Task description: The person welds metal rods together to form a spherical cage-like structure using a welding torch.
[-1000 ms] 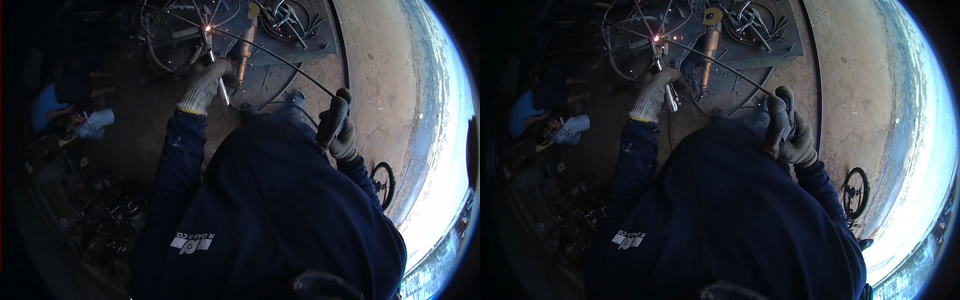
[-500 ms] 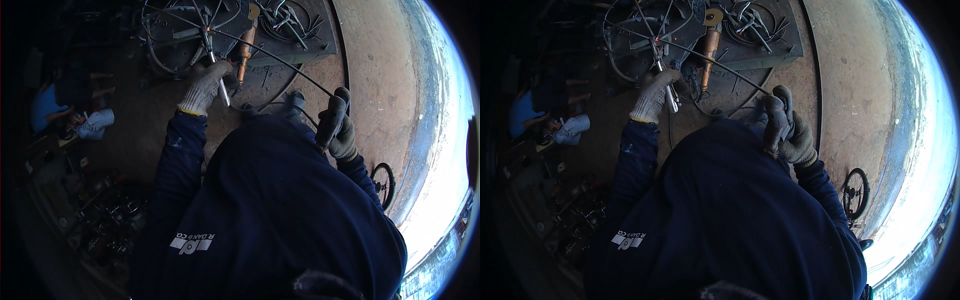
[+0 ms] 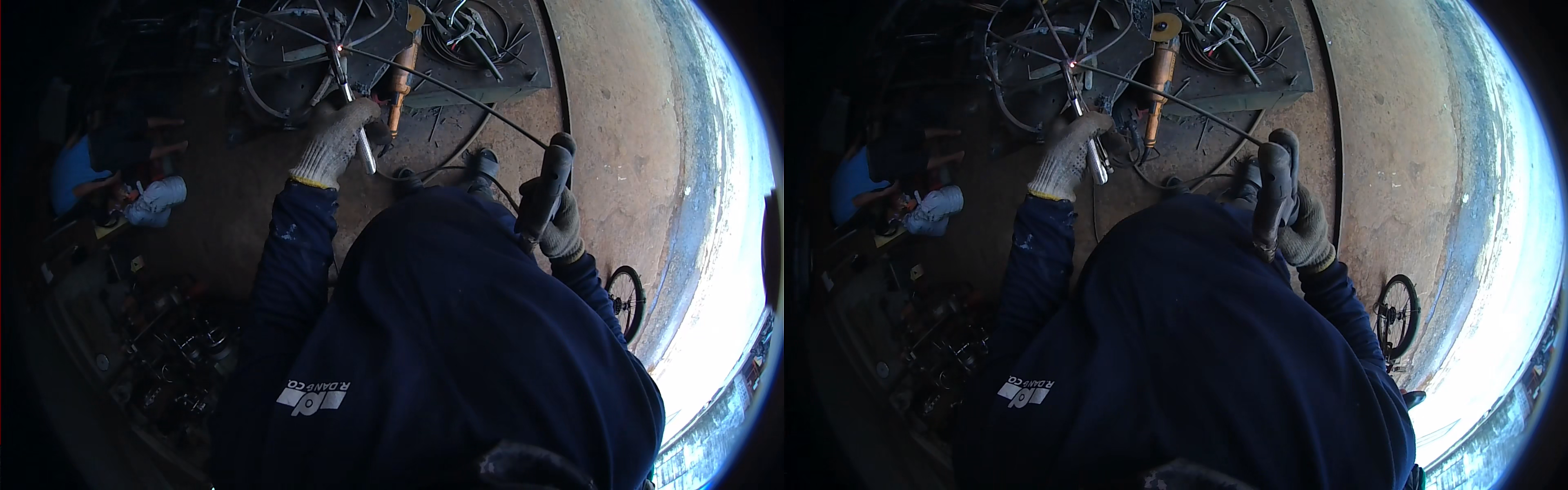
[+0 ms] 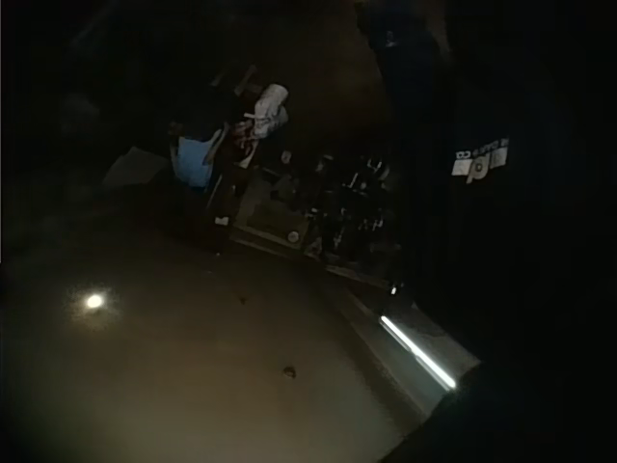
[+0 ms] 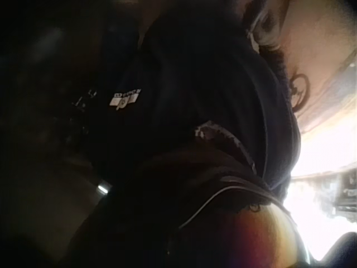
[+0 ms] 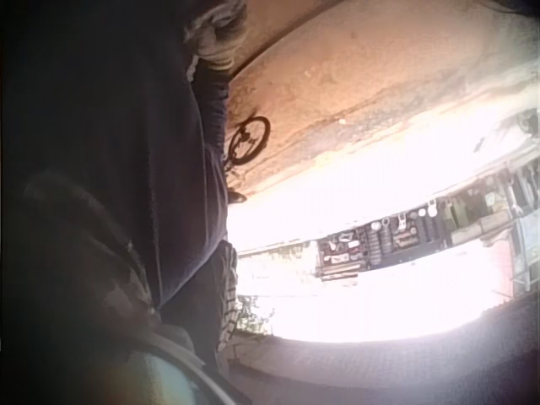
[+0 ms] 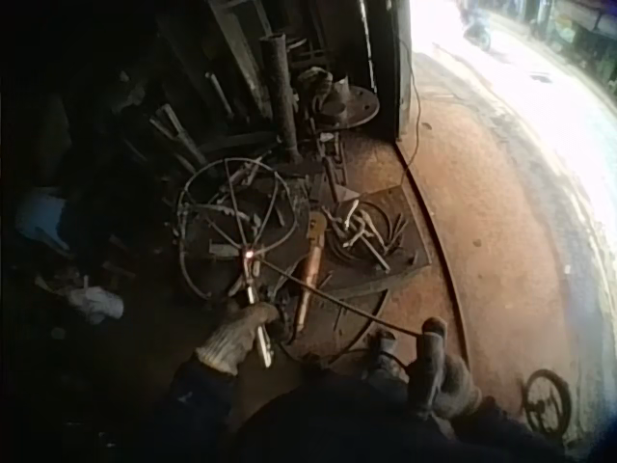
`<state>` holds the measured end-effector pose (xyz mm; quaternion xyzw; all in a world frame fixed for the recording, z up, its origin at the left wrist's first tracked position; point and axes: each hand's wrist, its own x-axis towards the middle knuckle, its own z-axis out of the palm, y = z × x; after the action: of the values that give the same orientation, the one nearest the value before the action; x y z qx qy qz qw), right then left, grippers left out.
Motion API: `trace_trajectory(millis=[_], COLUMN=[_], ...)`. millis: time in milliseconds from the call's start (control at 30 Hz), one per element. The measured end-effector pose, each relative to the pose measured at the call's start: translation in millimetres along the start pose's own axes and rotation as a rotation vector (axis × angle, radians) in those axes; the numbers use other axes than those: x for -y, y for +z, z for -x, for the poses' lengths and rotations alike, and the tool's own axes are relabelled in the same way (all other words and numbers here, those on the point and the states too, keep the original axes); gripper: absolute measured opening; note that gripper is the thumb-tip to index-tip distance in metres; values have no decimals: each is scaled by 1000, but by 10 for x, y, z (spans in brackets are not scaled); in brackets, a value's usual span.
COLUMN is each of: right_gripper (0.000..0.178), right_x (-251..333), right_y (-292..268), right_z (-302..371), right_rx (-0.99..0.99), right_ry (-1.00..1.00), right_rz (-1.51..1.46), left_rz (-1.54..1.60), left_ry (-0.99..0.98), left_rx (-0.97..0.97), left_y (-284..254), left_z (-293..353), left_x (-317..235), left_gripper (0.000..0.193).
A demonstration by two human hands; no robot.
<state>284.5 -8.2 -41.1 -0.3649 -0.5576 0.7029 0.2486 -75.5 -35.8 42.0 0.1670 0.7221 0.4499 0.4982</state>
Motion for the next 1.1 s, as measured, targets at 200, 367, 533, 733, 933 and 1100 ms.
trace_trajectory(millis=[200, 367, 533, 733, 933, 1100], right_gripper=[47, 52, 44, 47, 49, 44], right_x=[66, -78, 66, -19, -143, -137], right_y=[-140, -98, -58, -130, -64, -38], right_z=[-134, -84, -80, -54, 13, -4], right_rx=[83, 2, 39, -35, -45, -31], right_ry=[211, -218, 180, 11, -78, -134], right_rz=[-535, 255, -467, -340, 1, 57], left_rz=[-44, 22, -112, -14, 8, -17], left_ry=[43, 36, 46, 6, 22, 49], left_rx=[-8, 18, -4, -3, 6, -1], left_y=[-38, -3, -75, -61, -31, -7], left_z=[-47, -3, -155, -125, -71, -40], left_x=[58, 23, 148, 143, 70, 38], left_gripper=[32, 31, 33, 35, 34, 32])
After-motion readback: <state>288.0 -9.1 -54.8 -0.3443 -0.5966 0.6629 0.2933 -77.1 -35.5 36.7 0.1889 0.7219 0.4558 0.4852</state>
